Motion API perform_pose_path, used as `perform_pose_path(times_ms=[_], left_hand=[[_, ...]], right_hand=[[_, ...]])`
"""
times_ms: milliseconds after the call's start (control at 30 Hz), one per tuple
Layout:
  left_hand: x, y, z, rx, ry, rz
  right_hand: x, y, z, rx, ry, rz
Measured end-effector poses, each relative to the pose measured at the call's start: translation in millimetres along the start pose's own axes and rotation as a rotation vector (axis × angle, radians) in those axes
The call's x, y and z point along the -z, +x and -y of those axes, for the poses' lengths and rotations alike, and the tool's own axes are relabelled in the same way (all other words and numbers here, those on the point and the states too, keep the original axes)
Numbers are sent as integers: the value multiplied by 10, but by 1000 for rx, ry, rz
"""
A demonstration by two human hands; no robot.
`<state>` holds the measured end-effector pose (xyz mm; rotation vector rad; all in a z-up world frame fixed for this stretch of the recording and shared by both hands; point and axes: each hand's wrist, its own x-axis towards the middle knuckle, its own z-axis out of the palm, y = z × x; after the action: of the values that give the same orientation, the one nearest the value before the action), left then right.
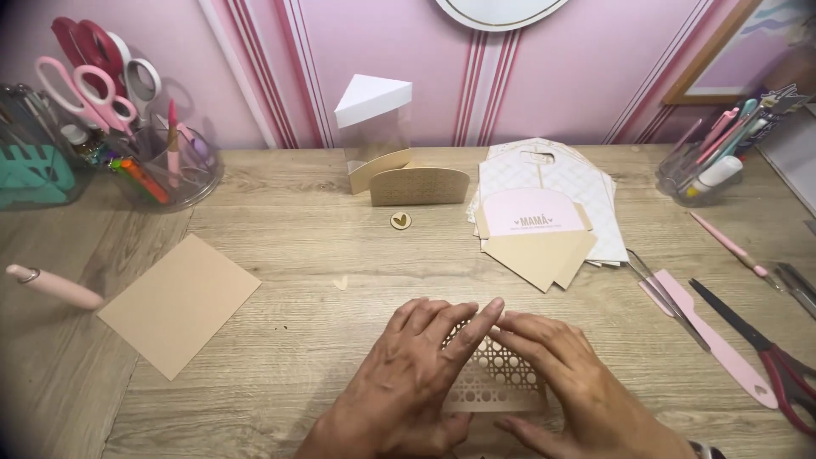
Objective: Assembling small decorative paper boxes by folding and gluing pre-cut cardboard pieces.
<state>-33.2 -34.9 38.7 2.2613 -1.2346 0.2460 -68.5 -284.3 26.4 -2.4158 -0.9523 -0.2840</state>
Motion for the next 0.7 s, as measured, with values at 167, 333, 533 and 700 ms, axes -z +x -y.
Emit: perform_pose_path(times_ms=[167, 333, 533, 700], left_hand=[[-33, -4, 26, 17, -71, 27], [-44, -50, 88, 24, -105, 36], [-321, -457, 126, 379, -154, -32], [-1092, -839, 162, 672, 53, -175]], right_hand=[[65, 66, 4, -78, 154, 32], [43, 74, -108, -65, 211, 9], [-35, -58, -543, -244, 378, -20], [-178, 29, -588, -271, 395, -7]])
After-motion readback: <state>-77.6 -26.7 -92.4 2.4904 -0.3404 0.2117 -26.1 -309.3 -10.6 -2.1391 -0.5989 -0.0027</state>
